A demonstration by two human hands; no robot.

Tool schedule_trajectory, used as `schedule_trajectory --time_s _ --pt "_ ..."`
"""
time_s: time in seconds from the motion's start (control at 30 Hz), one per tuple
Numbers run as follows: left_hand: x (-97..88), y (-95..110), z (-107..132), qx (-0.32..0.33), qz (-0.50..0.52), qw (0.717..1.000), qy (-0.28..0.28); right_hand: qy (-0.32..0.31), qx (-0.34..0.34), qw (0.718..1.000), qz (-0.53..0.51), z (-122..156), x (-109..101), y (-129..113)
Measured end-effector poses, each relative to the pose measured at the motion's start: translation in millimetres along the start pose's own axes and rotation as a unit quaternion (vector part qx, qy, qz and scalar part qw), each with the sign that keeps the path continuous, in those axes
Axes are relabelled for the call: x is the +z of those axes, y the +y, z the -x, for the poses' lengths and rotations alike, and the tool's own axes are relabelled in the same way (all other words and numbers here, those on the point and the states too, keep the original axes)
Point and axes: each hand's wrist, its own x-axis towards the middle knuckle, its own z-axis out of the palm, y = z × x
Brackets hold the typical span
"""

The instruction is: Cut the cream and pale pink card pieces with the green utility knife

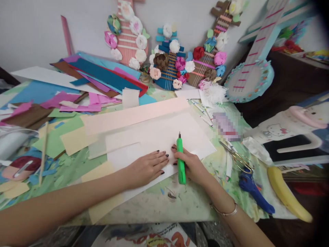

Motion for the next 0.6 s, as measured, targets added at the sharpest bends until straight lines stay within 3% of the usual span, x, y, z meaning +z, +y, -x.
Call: schedule_trajectory --time_s 0.6 --pt "-2.8 -7 3 0.017 0.069 0.997 -0.031 0.006 -0.056 0.998 0.031 2 -2 12"
